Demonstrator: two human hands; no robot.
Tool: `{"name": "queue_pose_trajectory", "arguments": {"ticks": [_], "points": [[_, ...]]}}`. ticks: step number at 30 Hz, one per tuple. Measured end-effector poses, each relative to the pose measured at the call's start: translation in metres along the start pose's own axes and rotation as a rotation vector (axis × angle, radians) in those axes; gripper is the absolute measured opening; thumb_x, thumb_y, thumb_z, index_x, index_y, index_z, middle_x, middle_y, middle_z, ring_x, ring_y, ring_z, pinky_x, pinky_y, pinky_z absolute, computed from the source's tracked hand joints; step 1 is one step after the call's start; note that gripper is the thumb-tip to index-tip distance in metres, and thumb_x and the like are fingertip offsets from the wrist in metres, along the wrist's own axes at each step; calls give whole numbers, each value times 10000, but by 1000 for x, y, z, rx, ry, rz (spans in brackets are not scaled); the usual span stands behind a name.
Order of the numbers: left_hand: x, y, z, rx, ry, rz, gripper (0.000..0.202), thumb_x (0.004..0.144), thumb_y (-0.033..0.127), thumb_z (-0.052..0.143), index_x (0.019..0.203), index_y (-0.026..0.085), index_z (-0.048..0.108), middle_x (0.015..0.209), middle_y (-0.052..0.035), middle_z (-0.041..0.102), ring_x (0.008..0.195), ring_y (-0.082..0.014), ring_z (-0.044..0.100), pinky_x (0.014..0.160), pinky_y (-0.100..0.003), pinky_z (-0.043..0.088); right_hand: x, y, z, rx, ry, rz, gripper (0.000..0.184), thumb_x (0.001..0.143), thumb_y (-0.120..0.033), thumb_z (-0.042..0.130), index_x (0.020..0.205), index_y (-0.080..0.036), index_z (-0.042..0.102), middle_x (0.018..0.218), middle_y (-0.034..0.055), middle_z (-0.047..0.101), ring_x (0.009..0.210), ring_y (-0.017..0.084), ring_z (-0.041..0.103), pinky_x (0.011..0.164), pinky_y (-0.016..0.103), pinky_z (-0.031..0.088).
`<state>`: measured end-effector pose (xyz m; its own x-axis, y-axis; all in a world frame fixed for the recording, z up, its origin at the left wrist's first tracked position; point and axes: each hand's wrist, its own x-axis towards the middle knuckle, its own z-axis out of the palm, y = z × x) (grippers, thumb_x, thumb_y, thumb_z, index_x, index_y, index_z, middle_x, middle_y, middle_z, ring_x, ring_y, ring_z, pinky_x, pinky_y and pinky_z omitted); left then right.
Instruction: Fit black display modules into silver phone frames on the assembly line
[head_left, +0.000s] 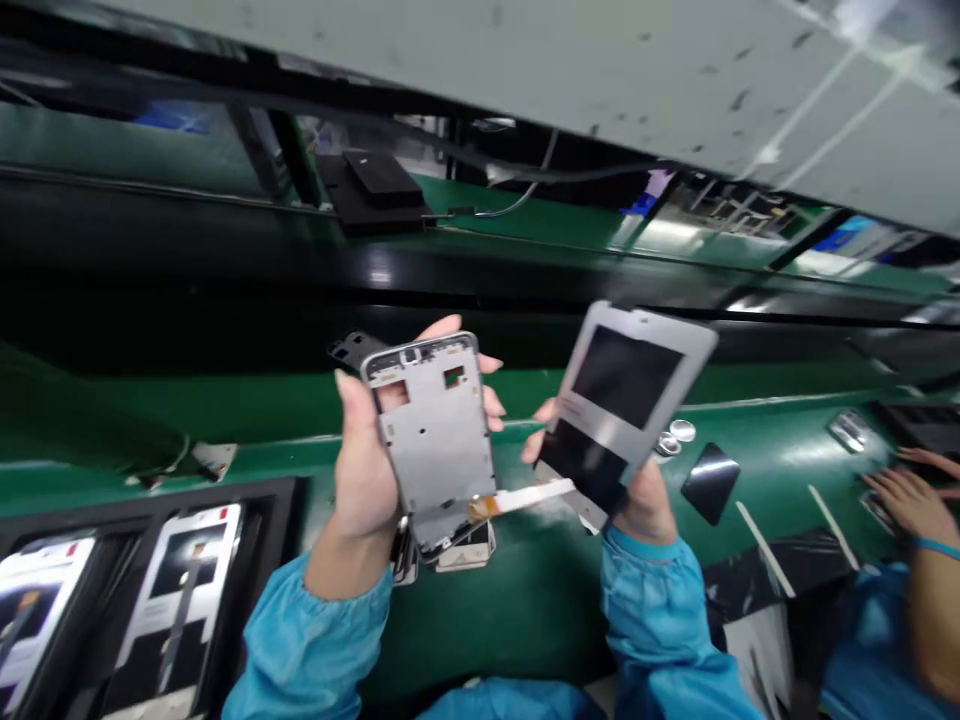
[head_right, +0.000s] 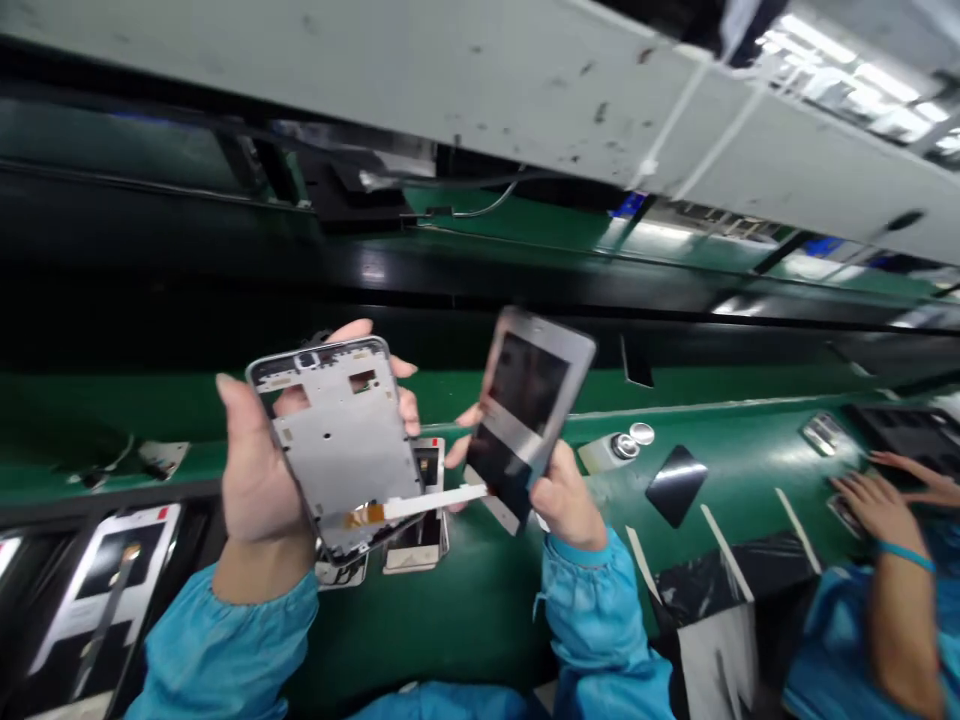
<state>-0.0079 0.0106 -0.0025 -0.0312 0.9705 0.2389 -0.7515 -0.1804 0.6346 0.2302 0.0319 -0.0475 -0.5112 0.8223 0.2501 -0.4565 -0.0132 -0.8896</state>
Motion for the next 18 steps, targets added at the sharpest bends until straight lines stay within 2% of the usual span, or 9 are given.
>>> {"name": "queue_pose_trajectory", "arguments": {"ticks": [6, 10, 15, 18], "points": [[12, -4, -9, 42, 68, 131, 734, 1059, 798, 574, 1484, 214, 706, 1188, -131, 849, 861, -280, 826, 762, -427, 720, 10, 3, -1, -234, -1, -86, 748, 947, -674, 856, 1536, -268, 639, 1455, 187, 707, 1191, 363, 792, 944, 568, 737], [17, -8, -8, 54, 134, 201, 778, 1114, 785, 452, 1575, 170, 575, 1135, -130, 854, 850, -277, 828, 745, -420, 718, 11, 2, -1, -407, 44, -165, 645, 960, -610, 876, 1508, -332, 683, 1523, 134, 646, 1279, 346, 761, 1043, 600, 713], [23, -3, -6, 107, 225, 264, 747, 1166, 723, 328, 1642, 165, 470, 1141, -127, 842, 886, -278, 827, 827, -444, 718, 13, 2, -10, -610, -32, -214, 731, 960, -566, 891, 1620, -361, 651, 1485, 125, 638, 1305, 357, 725, 1093, 626, 683], [24, 3, -9, 108, 247, 281, 753, 1186, 681, 163, 1691, 173, 395, 1131, -114, 834, 895, -278, 822, 861, -467, 710, 12, -2, -13, -720, -68, -272, 765, 947, -527, 914, 1648, -408, 633, 1425, 112, 643, 1284, 364, 715, 1095, 651, 664]]}}
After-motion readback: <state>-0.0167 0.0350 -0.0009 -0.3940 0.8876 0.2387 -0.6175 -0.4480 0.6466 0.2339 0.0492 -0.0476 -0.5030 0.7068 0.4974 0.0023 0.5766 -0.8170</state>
